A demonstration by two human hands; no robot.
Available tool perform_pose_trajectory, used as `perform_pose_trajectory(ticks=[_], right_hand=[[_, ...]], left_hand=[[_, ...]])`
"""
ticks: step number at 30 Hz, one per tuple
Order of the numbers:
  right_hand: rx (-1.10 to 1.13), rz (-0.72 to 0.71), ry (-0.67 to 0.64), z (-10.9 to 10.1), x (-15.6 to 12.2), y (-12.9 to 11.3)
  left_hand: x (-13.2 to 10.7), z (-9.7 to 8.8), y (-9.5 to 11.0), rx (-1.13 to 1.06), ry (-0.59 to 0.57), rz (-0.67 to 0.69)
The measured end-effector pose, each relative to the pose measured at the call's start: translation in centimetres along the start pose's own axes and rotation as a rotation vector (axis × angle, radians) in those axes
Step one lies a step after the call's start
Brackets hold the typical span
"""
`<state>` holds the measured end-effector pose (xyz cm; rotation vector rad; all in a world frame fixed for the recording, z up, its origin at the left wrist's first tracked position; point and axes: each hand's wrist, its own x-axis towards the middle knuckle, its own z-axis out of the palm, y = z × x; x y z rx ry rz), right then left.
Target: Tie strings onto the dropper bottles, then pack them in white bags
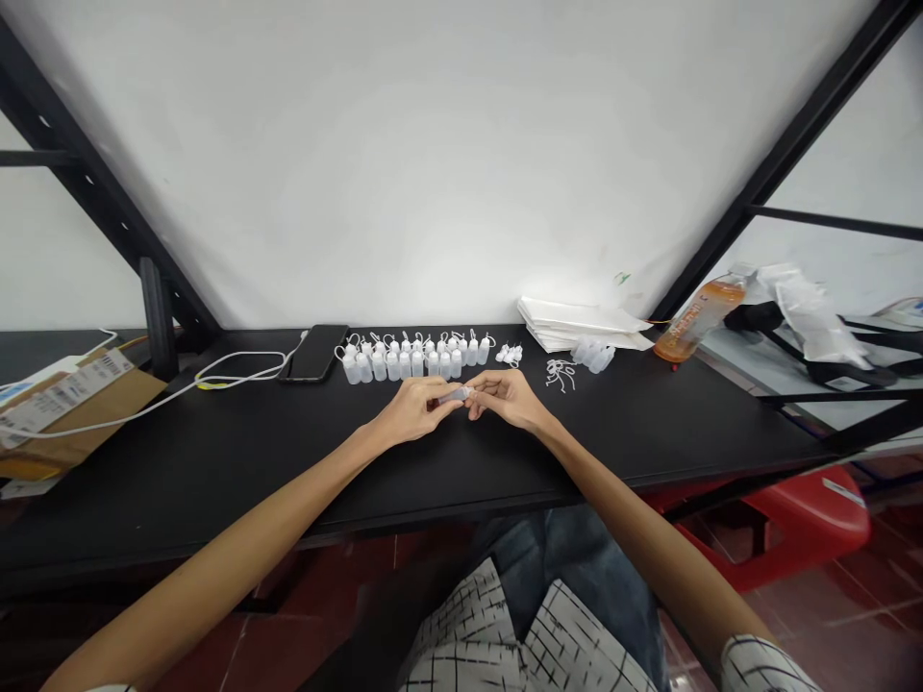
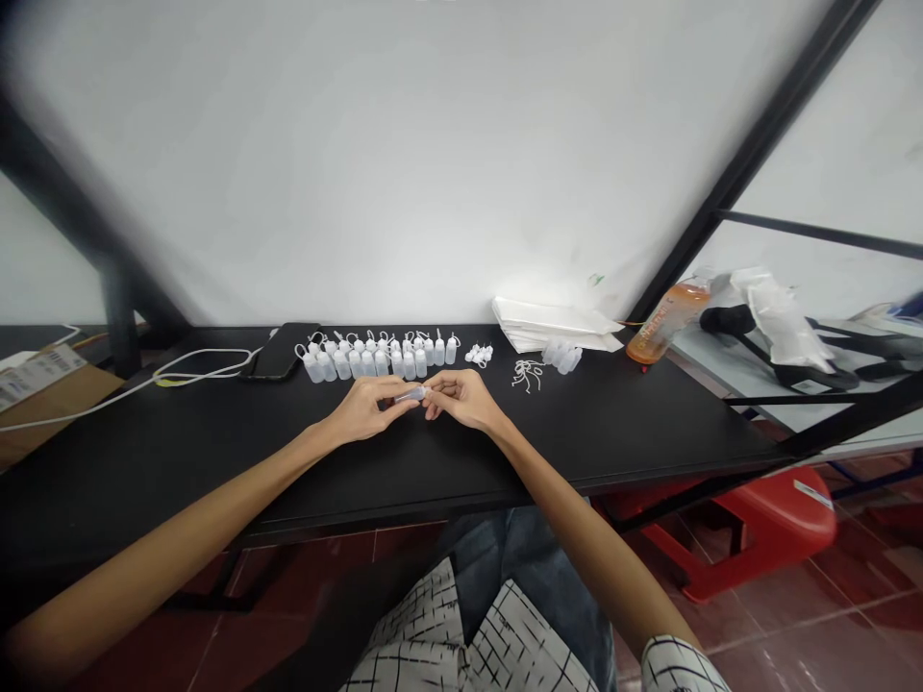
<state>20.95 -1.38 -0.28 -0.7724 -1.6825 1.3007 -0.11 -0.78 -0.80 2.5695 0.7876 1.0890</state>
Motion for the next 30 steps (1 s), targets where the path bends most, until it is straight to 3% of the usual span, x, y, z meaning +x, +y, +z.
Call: perform_pose_trajectory(ticks=[20, 27, 30], right_hand=[[0.02, 0.077, -0.042, -0.26, 0.18, 0.29], [0.023, 0.078, -0.035, -0.05, 0.11, 0.2], [0.01, 0.064, -0.024, -0.07, 0.03, -0.14]], left_hand=[[-0.34, 0.15, 0.24, 0.19, -0.051, 0.14], [-0.44, 0.08, 0.29, 0.399, -0.04, 0.272], [-0.31, 0.24, 0.38, 0.377, 0.015, 0.255]])
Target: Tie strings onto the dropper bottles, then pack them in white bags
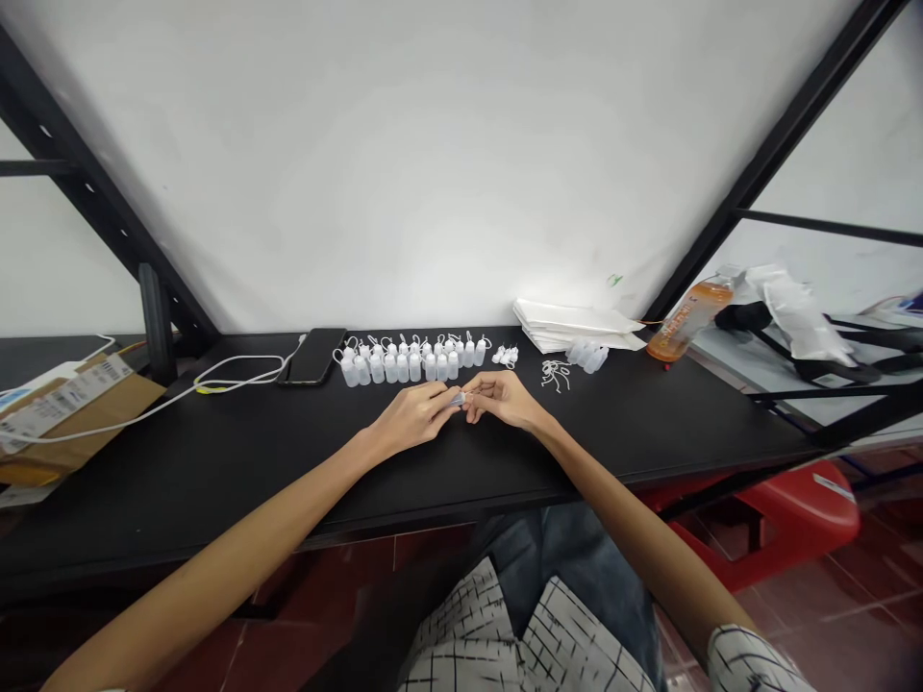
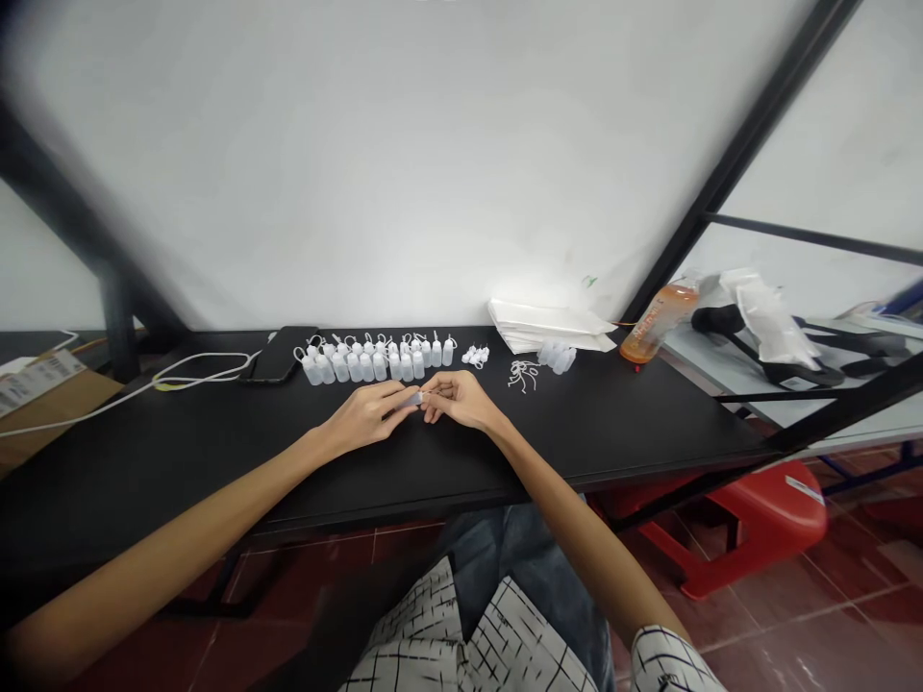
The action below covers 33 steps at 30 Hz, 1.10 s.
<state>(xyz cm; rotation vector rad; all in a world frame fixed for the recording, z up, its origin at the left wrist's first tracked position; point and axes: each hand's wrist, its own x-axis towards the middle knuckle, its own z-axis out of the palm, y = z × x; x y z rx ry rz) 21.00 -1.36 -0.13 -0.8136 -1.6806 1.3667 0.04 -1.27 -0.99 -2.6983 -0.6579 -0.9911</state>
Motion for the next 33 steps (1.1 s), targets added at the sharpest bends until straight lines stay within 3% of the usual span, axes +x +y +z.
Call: perform_pose_trajectory(ticks=[7, 12, 16, 20, 24, 28, 33], right_hand=[[0.049, -0.081, 0.123, -0.7, -0.1, -1.2], [0.016, -0.097, 0.223, -1.3, 0.0, -1.5], [-0.229, -0.155, 0.529, -3.5, 0.1, -1.2], [-0.744, -0.083, 0.829, -6.0, 0.1, -0.3], [-1.131, 0.13, 0.77, -6.3, 0.7, 0.3], [-1.267, 0.166, 0.656, -5.3, 1.8, 0.3], [-1.337, 0.206, 0.669, -5.3, 2.5, 0.3]], left_hand=[[0.7, 0.5, 0.4, -0.293, 0.207, -0.327], [0.9, 0.1, 0.9, -0.593, 0.103, -0.55], [1.0, -0.2, 1.0, -0.773, 0.031, -0.647], [0.9, -0.1, 0.8, -0.789, -0.028, -0.637], [0.9, 0.0, 0.7, -0.784, -0.089, -0.616], [0.9, -0.1, 0.8, -0.772, -0.145, -0.595], [1.1, -0.4, 0.9, -0.832, -0.203, -0.594]])
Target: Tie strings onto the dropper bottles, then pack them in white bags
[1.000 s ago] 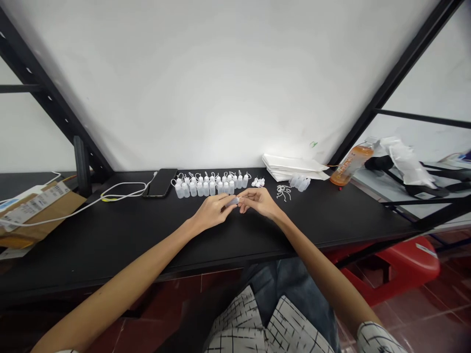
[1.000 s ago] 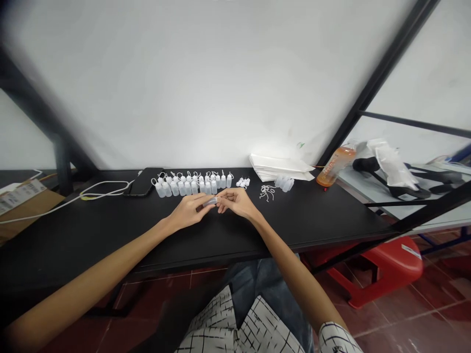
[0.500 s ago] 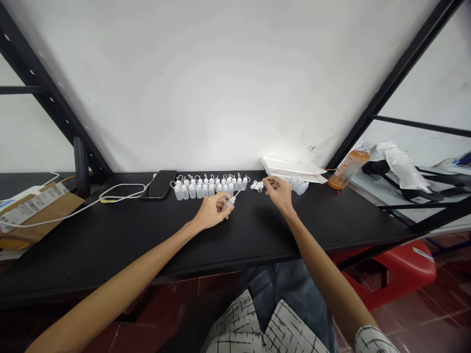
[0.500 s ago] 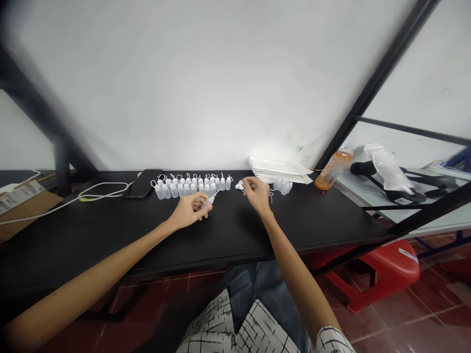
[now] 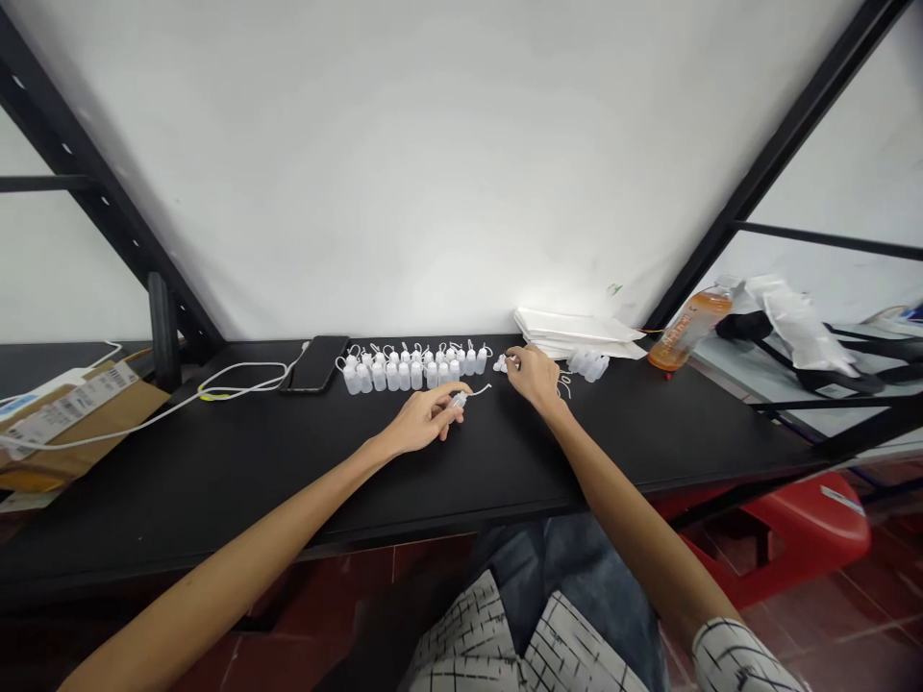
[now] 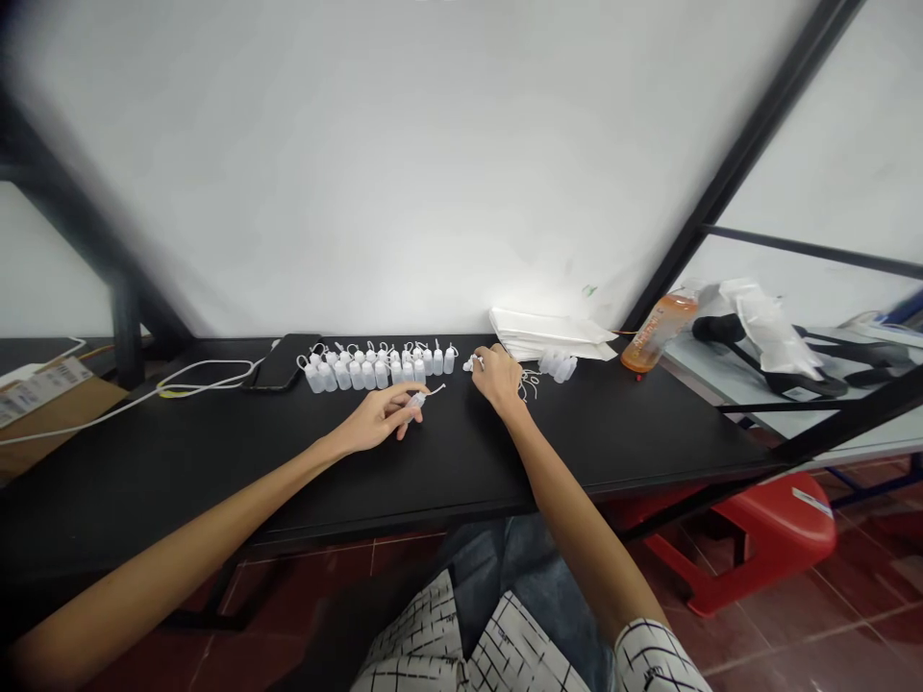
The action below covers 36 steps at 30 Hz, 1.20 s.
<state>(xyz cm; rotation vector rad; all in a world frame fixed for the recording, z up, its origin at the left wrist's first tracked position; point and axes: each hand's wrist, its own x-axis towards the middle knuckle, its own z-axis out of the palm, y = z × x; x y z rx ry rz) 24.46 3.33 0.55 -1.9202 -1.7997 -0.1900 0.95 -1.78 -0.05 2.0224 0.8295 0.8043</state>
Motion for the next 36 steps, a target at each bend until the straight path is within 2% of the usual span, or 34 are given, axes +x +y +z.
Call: perform_pose_trajectory(ticks=[6, 12, 18, 23, 25, 27, 31, 33, 36], right_hand=[[-0.058, -0.031, -0.072, 0.5, 0.0, 0.5], [-0.033, -0.055, -0.086, 0.8, -0.3, 0.3], [0.365, -0.015, 0.06, 0.0, -0.5, 0.1], [0.814, 0.003, 0.121, -0.8, -0.3, 0.1], [1.023, -0.015, 0.041, -1.2, -0.7, -0.3], [1.184, -0.059, -0.131, -1.7, -1.5, -1.0], [1.251, -0.177, -0.46, -1.9, -3.5, -2.8], [1.235, -0.22, -0.536, -1.7, -4.1, -3.4], [1.24, -0.259, -0.556, -1.3, -4.4, -3.8]], left_hand=[[0.0, -0.2, -0.1, 0.022, -0.029, -0.019], [0.4, -0.1, -0.9, -0.079, 0.041, 0.004], [0.6, -0.1, -0.1, -0.32, 0.133, -0.092], [0.5, -0.2, 0.0, -0.314, 0.166, -0.175], [0.4, -0.2, -0.1, -0.277, 0.17, -0.185], [0.4, -0.1, -0.3, -0.251, 0.179, -0.172], [0.4, 0.2, -0.6, -0.195, 0.221, -0.132], [0.4, 0.3, -0.7, -0.165, 0.247, -0.127], [0.4, 0.4, -0.8, -0.129, 0.27, -0.127]])
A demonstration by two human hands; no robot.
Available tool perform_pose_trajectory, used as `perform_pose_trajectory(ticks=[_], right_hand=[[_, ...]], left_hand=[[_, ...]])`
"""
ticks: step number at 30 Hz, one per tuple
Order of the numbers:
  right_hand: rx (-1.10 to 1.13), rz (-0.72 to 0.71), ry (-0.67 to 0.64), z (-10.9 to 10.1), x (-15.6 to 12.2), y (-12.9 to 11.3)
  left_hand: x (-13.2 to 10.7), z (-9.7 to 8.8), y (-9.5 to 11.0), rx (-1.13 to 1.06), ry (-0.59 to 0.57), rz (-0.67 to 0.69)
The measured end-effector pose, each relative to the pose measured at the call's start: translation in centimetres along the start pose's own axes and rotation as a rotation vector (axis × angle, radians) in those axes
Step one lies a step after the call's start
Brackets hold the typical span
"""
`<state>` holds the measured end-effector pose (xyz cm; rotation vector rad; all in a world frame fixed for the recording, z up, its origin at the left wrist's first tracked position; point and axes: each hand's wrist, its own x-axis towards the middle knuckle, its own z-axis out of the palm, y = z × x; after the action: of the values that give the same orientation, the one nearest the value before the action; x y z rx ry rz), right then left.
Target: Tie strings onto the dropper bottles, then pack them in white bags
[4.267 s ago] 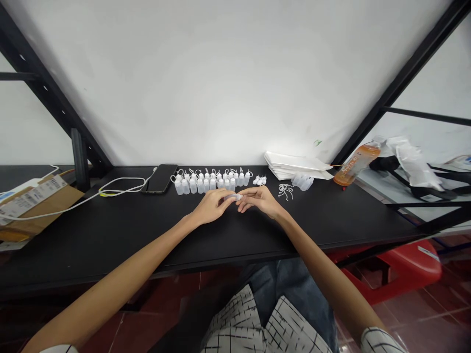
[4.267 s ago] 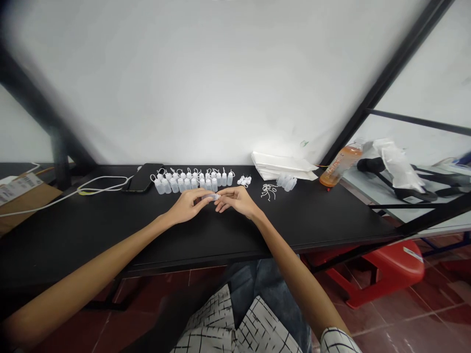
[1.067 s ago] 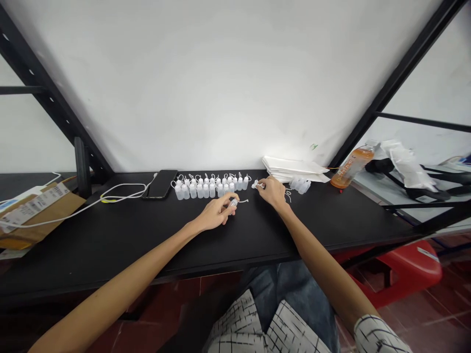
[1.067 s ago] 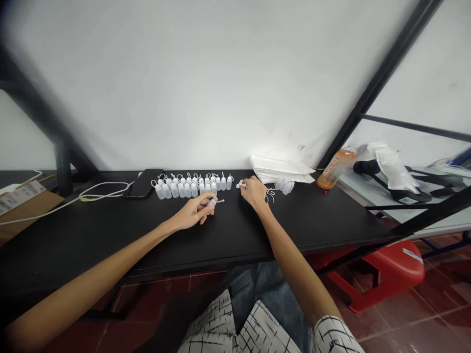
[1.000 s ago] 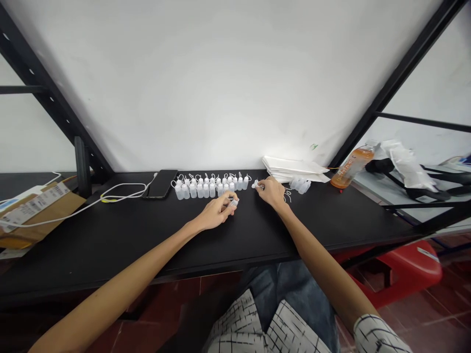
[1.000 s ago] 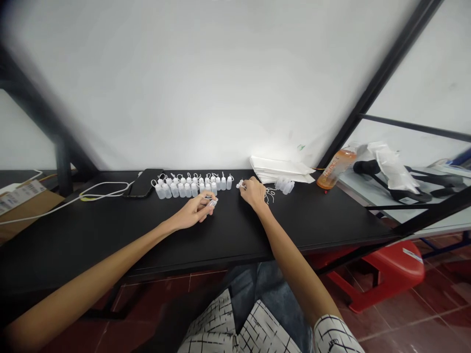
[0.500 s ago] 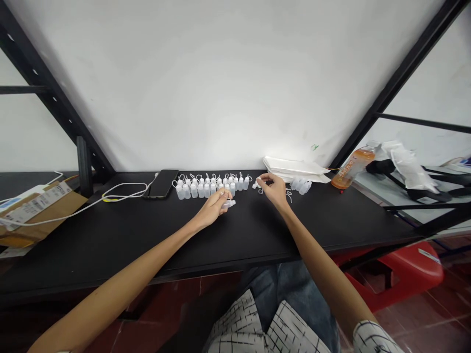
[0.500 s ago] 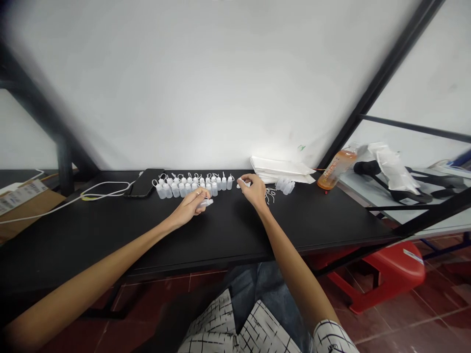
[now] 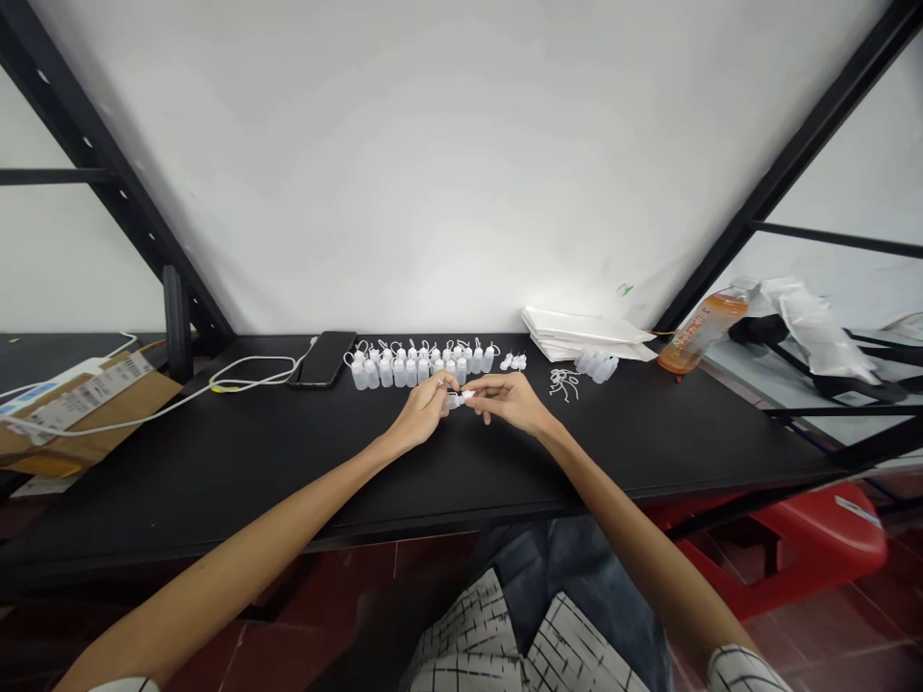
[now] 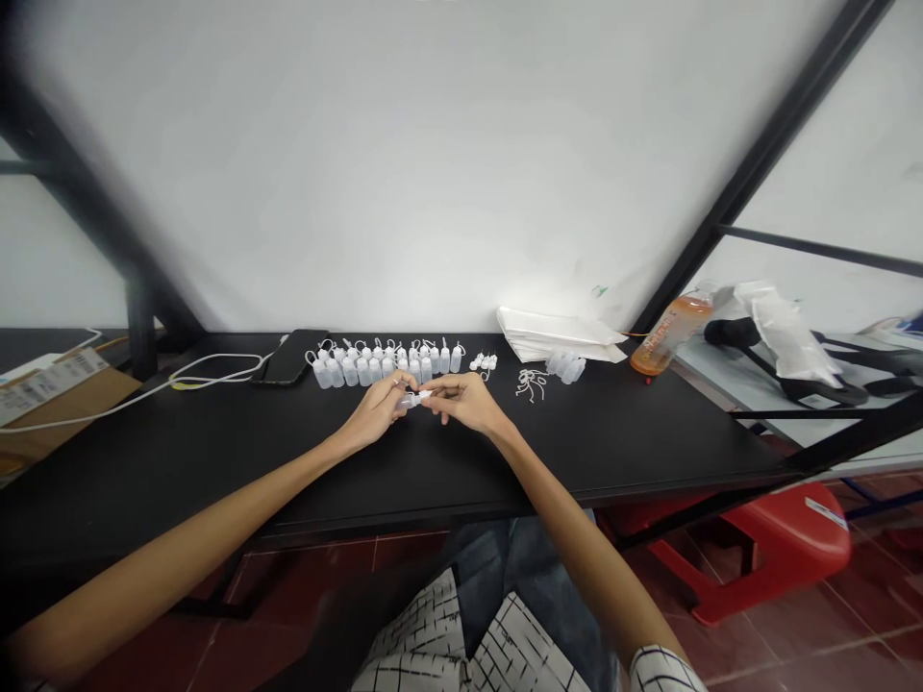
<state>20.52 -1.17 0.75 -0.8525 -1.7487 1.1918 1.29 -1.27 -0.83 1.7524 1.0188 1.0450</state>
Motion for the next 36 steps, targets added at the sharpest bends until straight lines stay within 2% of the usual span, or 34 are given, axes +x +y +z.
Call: perform_pose_trajectory(ticks=[6, 16, 21, 26, 28, 30, 33, 36], right_hand=[[0.028, -0.016, -0.027, 0.0, 0.0, 0.3], [0.027, 0.065, -0.053, 0.2, -0.1, 0.0], [-0.176, 0.065, -0.084, 0.4, -0.2, 0.0], [-0.329, 0.008, -0.058, 0.8, -0.1, 0.1], [-0.291, -0.007, -0.016, 0.9, -0.1, 0.1], [-0.158, -0.012, 0.011, 1.0, -0.1, 0.1], [0.052, 0.02, -0.04, 1.0, 0.0, 0.1], [0.113, 0.054, -0.066, 0.9, -0.1, 0.1]], left_hand=[[0.0, 0.1, -0.2, 0.048, 0.007, 0.013], [0.0, 0.1, -0.3, 0.145, 0.022, 0.061], [-0.3, 0.1, -0.1, 0.22, 0.007, 0.082], [-0.3, 0.1, 0.1, 0.255, 0.001, 0.096], [-0.3, 0.1, 0.0, 0.252, 0.003, 0.094], [-0.2, 0.0, -0.1, 0.247, 0.008, 0.093], [-0.1, 0.0, -0.2, 0.242, 0.022, 0.096], [-0.2, -0.1, -0.1, 0.257, 0.03, 0.107]])
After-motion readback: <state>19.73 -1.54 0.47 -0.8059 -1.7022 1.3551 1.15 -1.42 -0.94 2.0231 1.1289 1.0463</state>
